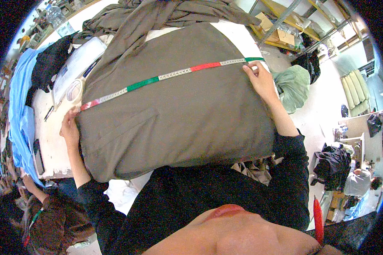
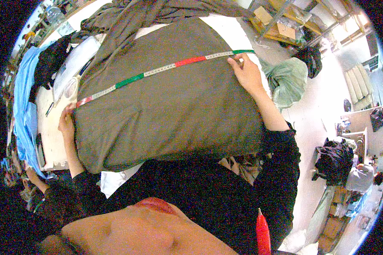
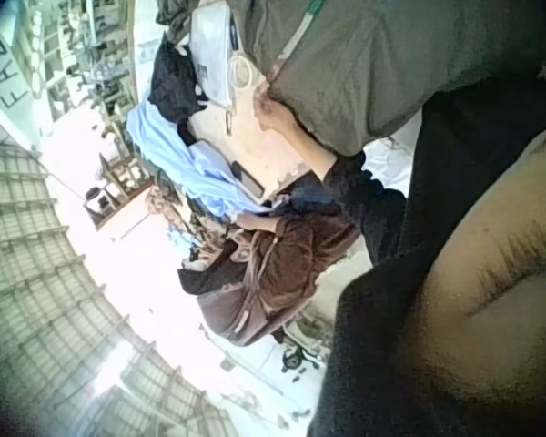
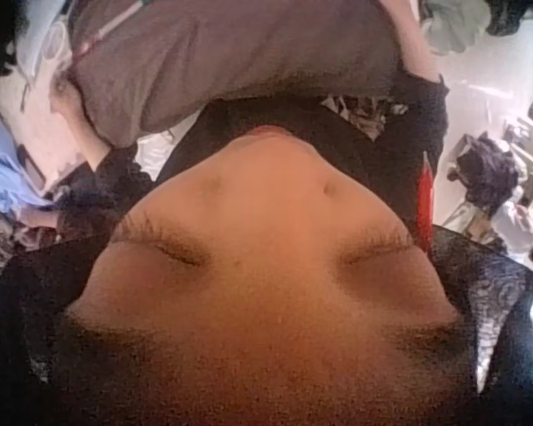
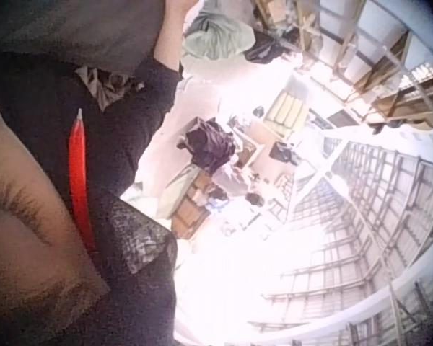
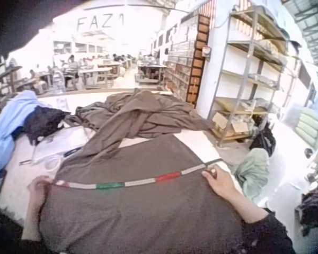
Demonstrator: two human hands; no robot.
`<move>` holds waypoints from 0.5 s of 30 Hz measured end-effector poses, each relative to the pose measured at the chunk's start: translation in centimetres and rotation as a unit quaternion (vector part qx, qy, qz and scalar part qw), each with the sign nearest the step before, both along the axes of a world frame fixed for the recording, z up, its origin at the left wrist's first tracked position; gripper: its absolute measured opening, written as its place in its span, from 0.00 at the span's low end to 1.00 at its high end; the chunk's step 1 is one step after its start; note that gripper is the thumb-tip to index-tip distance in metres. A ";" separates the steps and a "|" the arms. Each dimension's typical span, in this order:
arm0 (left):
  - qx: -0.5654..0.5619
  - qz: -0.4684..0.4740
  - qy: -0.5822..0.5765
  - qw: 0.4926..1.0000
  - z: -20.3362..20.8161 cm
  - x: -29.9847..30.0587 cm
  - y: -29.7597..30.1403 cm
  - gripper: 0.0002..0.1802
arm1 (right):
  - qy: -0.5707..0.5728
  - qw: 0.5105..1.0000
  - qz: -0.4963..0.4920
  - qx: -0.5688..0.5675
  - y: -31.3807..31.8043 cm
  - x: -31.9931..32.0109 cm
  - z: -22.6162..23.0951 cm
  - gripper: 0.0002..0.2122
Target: The person measures a pair of olive green trousers laid on a work table using a flexible measuring tape. They repeatedly position the tape across the waist and hip areas, adjust the garment, and smooth the fabric to take measurements.
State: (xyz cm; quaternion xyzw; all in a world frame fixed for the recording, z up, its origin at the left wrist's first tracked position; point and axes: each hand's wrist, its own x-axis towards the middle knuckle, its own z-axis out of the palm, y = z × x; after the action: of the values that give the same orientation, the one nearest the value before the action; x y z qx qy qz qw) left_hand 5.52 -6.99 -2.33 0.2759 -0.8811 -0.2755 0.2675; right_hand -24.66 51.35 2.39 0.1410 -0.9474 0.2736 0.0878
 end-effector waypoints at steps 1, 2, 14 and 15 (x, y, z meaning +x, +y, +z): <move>0.031 0.004 0.022 0.999 0.5 0.5 0.1 0.19 | -0.018 1.000 -0.016 0.008 0.1 0.6 0.2 0.20; 0.057 0.008 0.041 0.998 1.1 1.0 0.2 0.20 | -0.026 0.999 -0.025 0.013 0.4 1.1 0.5 0.22; 0.082 0.112 -0.039 0.990 0.1 7.0 4.8 0.19 | -0.089 0.996 0.006 -0.006 3.1 1.8 0.0 0.16; 0.076 0.111 -0.031 0.990 -0.2 7.0 4.6 0.18 | -0.088 0.996 0.002 0.002 3.1 1.8 0.0 0.16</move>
State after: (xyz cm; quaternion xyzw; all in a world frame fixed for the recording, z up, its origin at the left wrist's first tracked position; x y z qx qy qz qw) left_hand 12.52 -2.38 -2.49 0.4002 -0.8293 -0.3013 0.2476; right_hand -22.85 54.49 2.42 0.1181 -0.9516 0.2836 0.0038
